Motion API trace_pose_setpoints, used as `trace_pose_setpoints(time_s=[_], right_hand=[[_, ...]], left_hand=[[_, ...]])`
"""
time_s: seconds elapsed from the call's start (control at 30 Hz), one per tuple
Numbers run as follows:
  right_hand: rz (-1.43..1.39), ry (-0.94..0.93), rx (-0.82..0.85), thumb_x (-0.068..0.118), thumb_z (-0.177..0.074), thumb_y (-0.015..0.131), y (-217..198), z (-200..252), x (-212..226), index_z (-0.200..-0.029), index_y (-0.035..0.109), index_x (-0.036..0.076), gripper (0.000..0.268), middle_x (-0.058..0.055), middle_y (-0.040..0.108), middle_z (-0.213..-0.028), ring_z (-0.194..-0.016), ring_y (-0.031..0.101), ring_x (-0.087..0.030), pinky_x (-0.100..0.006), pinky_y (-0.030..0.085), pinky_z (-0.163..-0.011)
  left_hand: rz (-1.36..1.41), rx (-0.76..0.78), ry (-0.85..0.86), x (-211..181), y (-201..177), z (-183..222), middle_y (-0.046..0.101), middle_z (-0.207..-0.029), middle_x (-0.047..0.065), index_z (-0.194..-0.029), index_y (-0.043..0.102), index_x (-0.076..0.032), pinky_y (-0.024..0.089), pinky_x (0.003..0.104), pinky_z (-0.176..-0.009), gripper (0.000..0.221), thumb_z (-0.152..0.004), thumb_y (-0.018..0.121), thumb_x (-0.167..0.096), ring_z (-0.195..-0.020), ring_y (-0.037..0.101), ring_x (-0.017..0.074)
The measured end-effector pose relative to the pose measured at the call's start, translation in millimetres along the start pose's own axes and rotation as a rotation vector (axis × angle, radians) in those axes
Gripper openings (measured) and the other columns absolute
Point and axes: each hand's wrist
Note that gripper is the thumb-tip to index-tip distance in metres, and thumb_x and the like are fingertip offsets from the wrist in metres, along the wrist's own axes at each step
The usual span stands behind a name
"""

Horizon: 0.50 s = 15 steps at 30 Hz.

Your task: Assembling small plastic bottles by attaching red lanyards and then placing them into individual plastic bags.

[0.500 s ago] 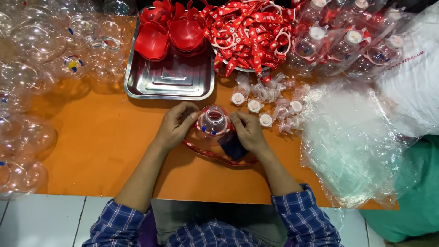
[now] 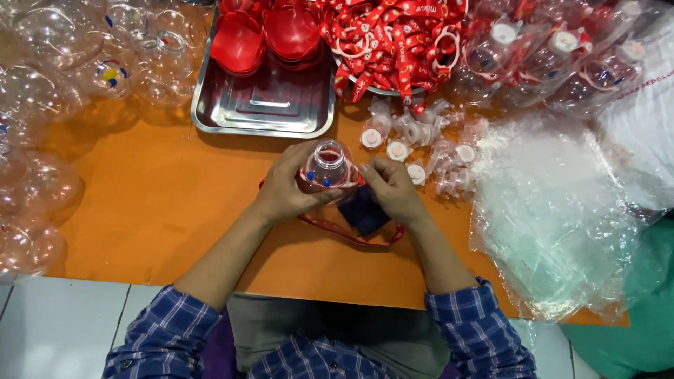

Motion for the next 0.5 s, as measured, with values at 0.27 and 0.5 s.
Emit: trace_pose_setpoints(time_s=[0.27, 0.5], right_hand=[[0.214, -0.195, -0.075, 0.025, -0.099, 0.072, -5.2, -4.5, 15.9, -0.093, 0.066, 0.004, 0.023, -0.006, 0.055, -0.072, -0.070, 0.051, -0.014, -0.028, 0.042, -0.067], [0.302, -0.322, -0.029, 0.037, -0.058, 0.102, 25.5, 5.5, 52.3, -0.149, 0.047, 0.008, 0.110, -0.023, 0.056, -0.133, -0.121, 0.055, -0.037, -0.052, 0.039, -0.112]], left_hand=[[-0.034, -0.084, 0.016, 11.0, 7.4, 8.8, 0.069, -0.121, 0.015, -0.126, 0.067, -0.007, 0.052, 0.047, -0.100, 0.080, -0.060, 0.101, -0.039, -0.110, 0.066, 0.0349], [-0.070, 0.079, -0.080, 23.5, -16.0, 7.8, 0.062, -0.127, 0.015, -0.137, 0.061, -0.012, 0.052, 0.050, -0.100, 0.117, -0.036, 0.104, -0.054, -0.111, 0.066, 0.0377]])
Point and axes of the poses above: each hand's wrist, its own z-axis away from the middle knuckle, its own y-axis out of the palm, x = y × z
